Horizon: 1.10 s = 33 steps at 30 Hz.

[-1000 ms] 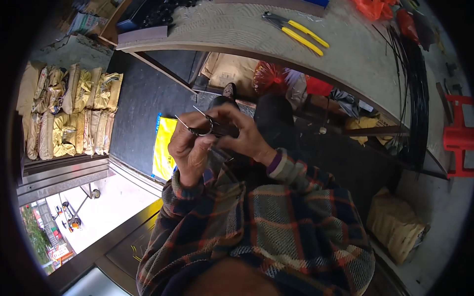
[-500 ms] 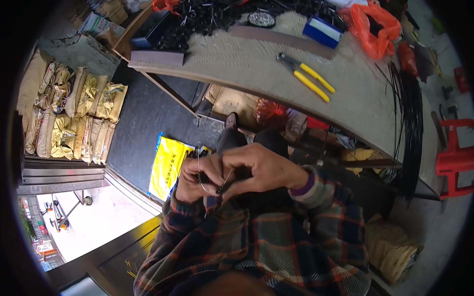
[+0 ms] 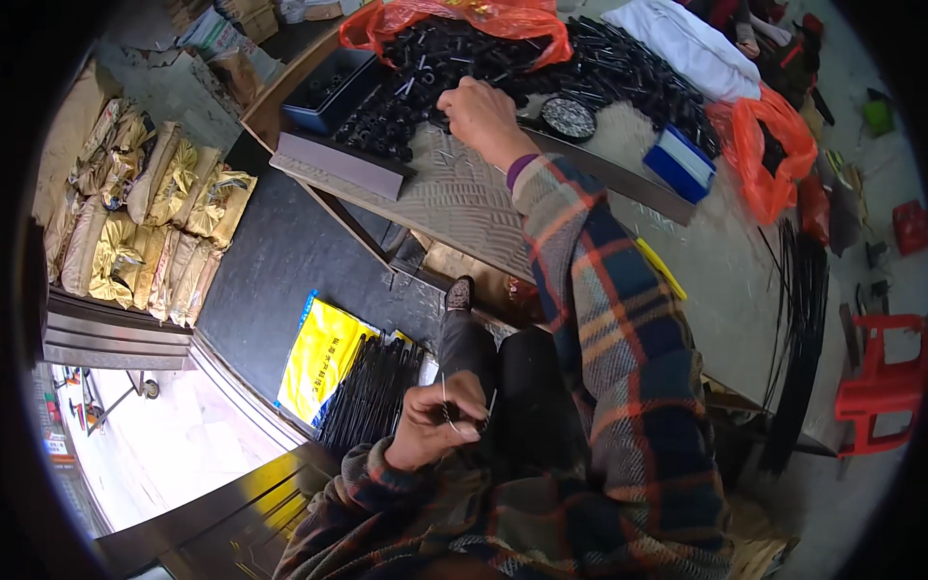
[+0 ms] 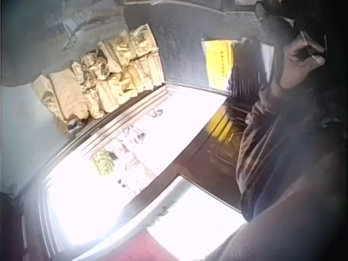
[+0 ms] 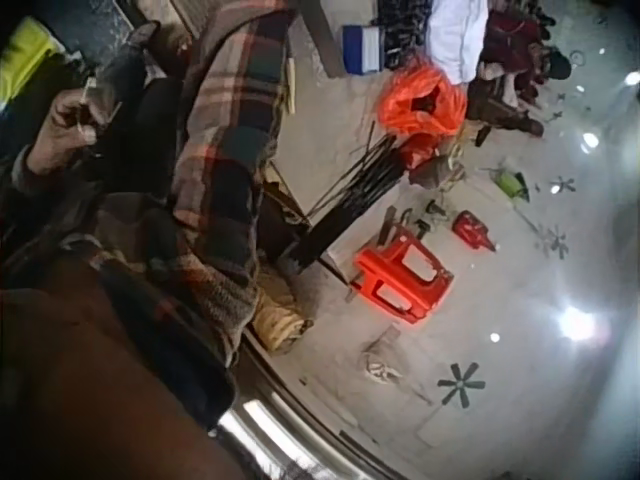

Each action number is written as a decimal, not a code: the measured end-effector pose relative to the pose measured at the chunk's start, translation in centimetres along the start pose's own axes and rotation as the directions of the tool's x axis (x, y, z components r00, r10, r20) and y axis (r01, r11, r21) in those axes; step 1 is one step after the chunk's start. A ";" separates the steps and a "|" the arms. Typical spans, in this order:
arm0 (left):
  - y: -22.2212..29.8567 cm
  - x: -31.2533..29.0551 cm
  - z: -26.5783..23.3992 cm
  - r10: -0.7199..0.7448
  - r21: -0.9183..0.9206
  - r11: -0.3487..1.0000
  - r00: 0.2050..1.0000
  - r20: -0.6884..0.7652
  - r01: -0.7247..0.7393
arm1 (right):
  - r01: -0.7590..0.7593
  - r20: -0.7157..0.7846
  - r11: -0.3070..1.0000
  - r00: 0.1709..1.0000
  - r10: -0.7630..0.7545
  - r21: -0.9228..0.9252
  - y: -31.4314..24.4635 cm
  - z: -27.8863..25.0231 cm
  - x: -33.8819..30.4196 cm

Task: Bundling and securing multiple black electrical wires using ties and specialized pliers.

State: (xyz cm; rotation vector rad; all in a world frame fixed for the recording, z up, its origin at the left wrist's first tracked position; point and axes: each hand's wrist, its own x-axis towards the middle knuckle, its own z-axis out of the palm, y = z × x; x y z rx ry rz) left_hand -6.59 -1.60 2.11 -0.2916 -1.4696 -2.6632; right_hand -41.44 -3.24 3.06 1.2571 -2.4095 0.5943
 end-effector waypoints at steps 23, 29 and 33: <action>-0.6 1.1 2.9 0.069 -0.018 0.997 0.982 -0.176 -0.073 | 0.010 0.130 0.586 0.972 -0.196 0.810 -11.5 -20.3 -17.1; -0.7 1.8 6.9 0.149 -0.137 0.973 0.957 -0.249 -0.187 | 0.091 0.025 0.780 0.990 -0.136 0.619 -11.1 -21.7 -21.2; -1.1 2.0 8.6 0.160 -0.075 0.979 0.948 -0.274 -0.187 | 0.036 -0.016 0.656 0.999 -0.037 0.754 -9.6 -21.0 -22.9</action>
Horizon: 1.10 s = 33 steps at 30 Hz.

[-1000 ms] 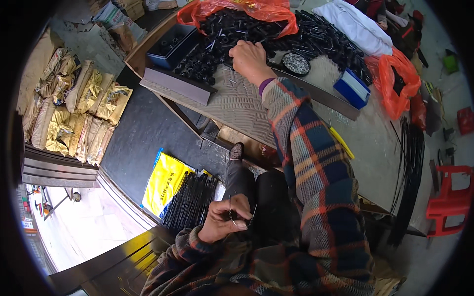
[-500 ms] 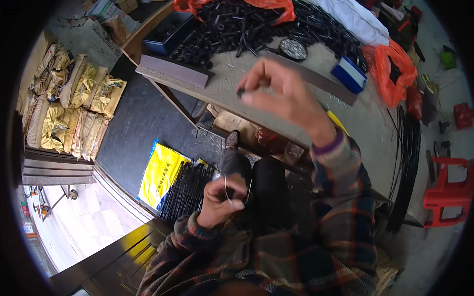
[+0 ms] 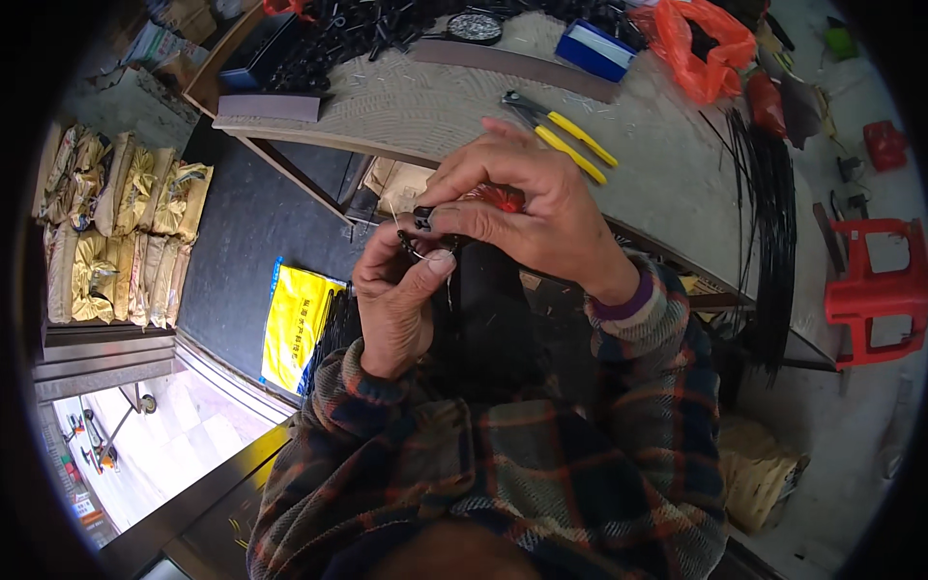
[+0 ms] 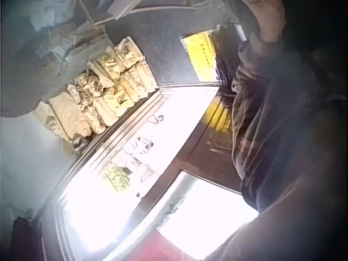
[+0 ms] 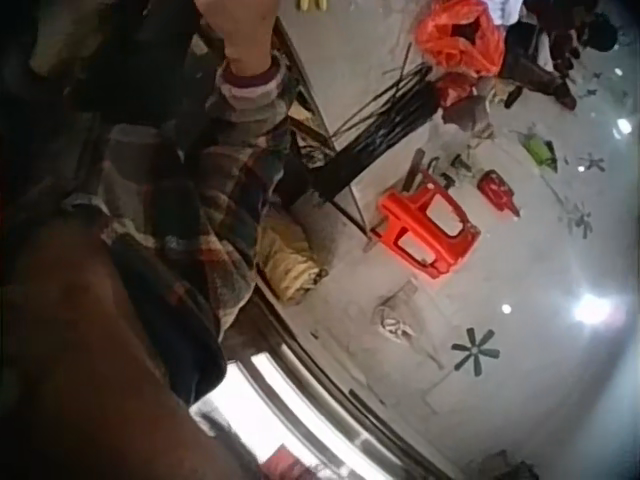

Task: Bundling and securing multiple black electrical wires using ties and specialized pliers.

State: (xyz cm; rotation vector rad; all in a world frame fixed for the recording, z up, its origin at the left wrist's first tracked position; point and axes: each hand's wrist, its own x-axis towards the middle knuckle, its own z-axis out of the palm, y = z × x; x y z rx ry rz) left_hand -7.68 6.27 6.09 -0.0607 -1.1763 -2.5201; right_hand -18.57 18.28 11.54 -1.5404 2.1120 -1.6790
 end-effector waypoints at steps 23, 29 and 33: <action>-1.5 -0.2 0.8 0.025 -0.053 0.998 1.000 0.013 -0.024 | 0.281 0.108 0.796 0.958 -0.266 -0.536 -2.1 -1.7 -0.5; -1.0 0.0 -0.5 -0.044 -0.065 0.997 0.998 0.054 0.048 | 0.254 -0.030 0.715 0.933 -0.358 -0.652 -1.8 0.1 -1.5; -1.1 0.0 -0.8 0.062 0.039 0.997 0.997 0.049 -0.064 | 0.251 -0.060 0.722 0.925 -0.375 -0.645 -1.4 0.5 -2.2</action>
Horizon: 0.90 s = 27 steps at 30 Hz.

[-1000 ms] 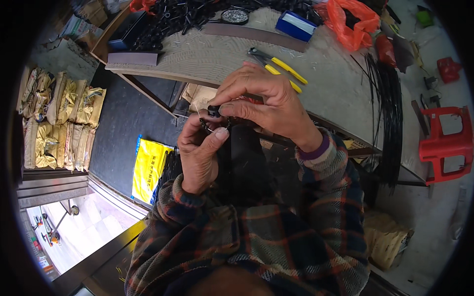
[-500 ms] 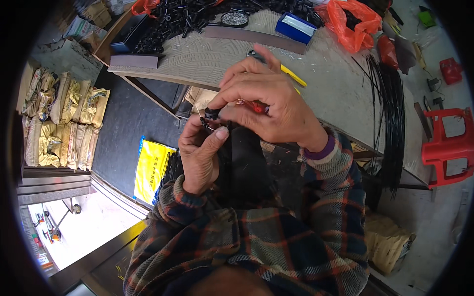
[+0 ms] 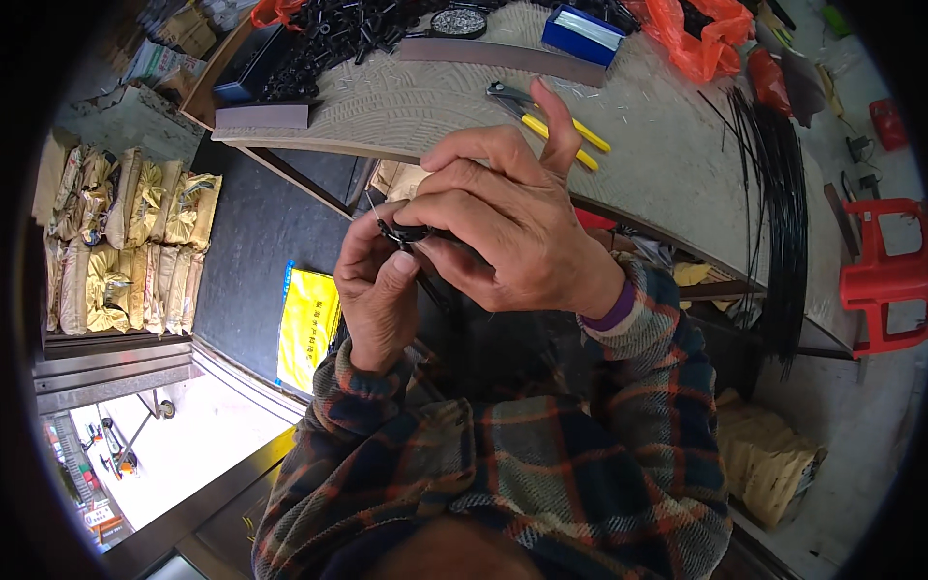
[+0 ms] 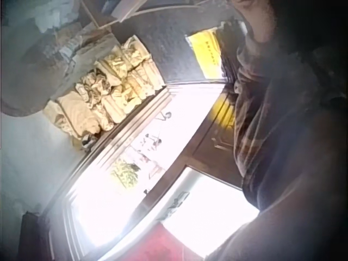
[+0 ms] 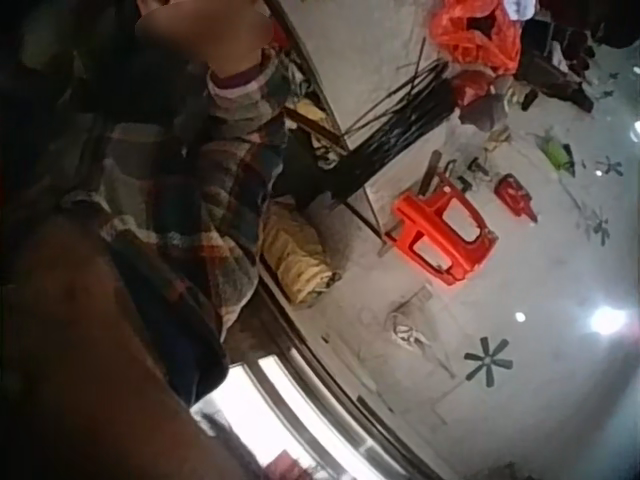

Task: Bundling and securing multiple black electrical wires using ties and specialized pliers.

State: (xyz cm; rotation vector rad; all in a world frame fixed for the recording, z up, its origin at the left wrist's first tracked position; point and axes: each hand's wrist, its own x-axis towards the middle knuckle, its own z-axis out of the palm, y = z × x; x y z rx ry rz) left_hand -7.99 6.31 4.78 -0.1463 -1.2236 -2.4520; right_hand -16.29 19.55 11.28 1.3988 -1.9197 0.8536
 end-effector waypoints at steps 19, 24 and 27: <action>2.6 -2.6 -1.5 0.118 0.151 0.983 0.986 -0.121 -0.099 | -0.510 0.399 0.265 0.836 0.377 0.818 -3.1 5.7 -3.4; 3.9 -3.6 -2.4 0.018 0.051 0.999 0.994 -0.105 -0.013 | -0.411 0.245 0.375 0.875 0.417 0.831 -5.4 6.4 -2.5; 4.3 -3.9 -3.2 0.014 0.142 0.990 0.999 -0.050 -0.007 | -0.359 0.210 0.396 0.904 0.373 0.845 -5.9 7.0 -2.5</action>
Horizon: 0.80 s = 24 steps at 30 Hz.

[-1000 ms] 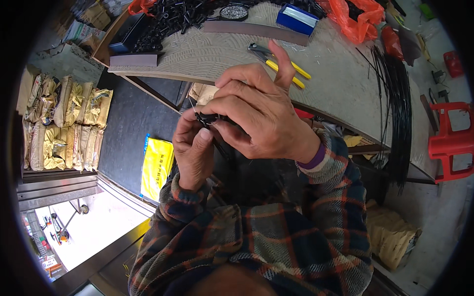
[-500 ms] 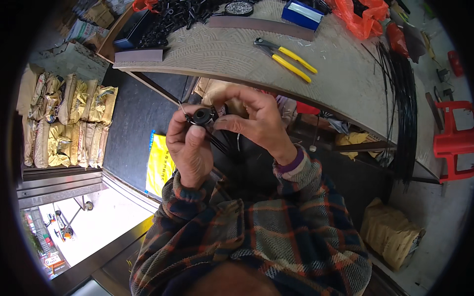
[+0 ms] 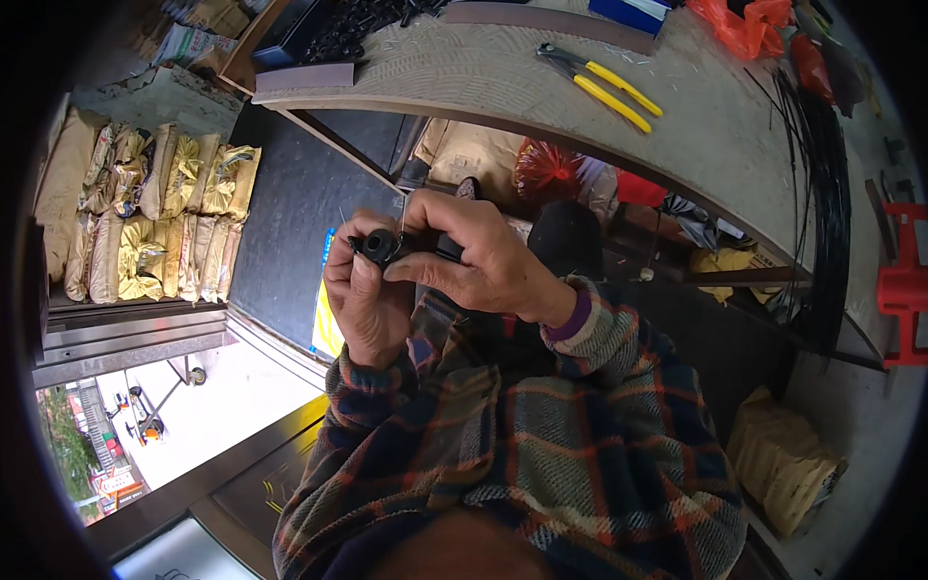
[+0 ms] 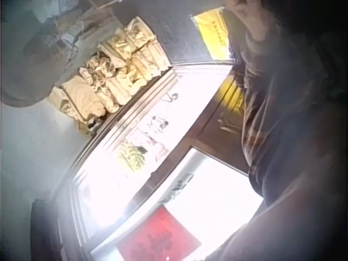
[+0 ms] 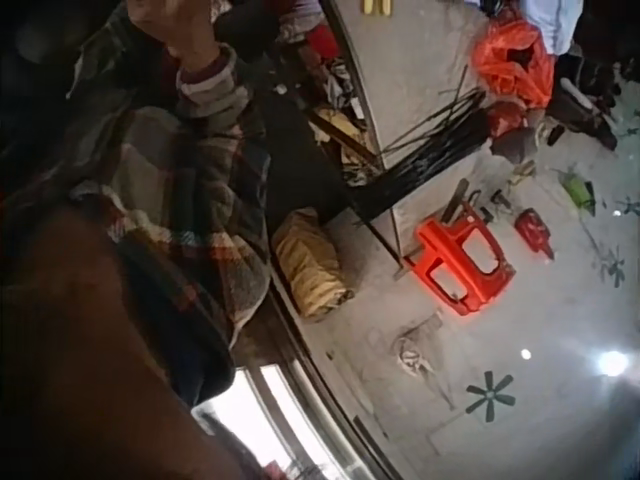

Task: Bundling and securing multiple black electrical wires using ties and specialized pliers.

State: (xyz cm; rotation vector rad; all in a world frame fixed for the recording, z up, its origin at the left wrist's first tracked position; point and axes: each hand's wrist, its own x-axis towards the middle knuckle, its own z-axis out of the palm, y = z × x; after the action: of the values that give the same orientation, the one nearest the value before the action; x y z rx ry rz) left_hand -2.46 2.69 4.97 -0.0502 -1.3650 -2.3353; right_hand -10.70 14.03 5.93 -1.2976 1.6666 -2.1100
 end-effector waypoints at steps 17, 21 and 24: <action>0.0 -0.9 -2.0 -0.077 0.024 0.997 0.989 0.128 0.075 | -0.169 0.383 0.964 0.920 0.080 0.206 0.9 -2.3 0.3; -0.4 -0.9 -1.8 -0.090 -0.016 0.996 0.992 0.092 0.092 | -0.142 0.417 0.979 0.906 0.069 0.148 1.0 -2.8 0.1; -0.5 -0.9 -1.6 -0.074 -0.034 0.997 0.996 0.057 0.076 | -0.079 0.350 0.997 0.933 0.080 -0.017 0.8 -2.5 -0.2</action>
State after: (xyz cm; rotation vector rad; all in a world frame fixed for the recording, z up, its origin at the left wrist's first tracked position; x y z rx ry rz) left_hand -1.54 1.86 3.47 -0.0764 -1.3728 -2.4379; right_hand -12.58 15.67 5.15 -1.4761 1.5397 -1.7060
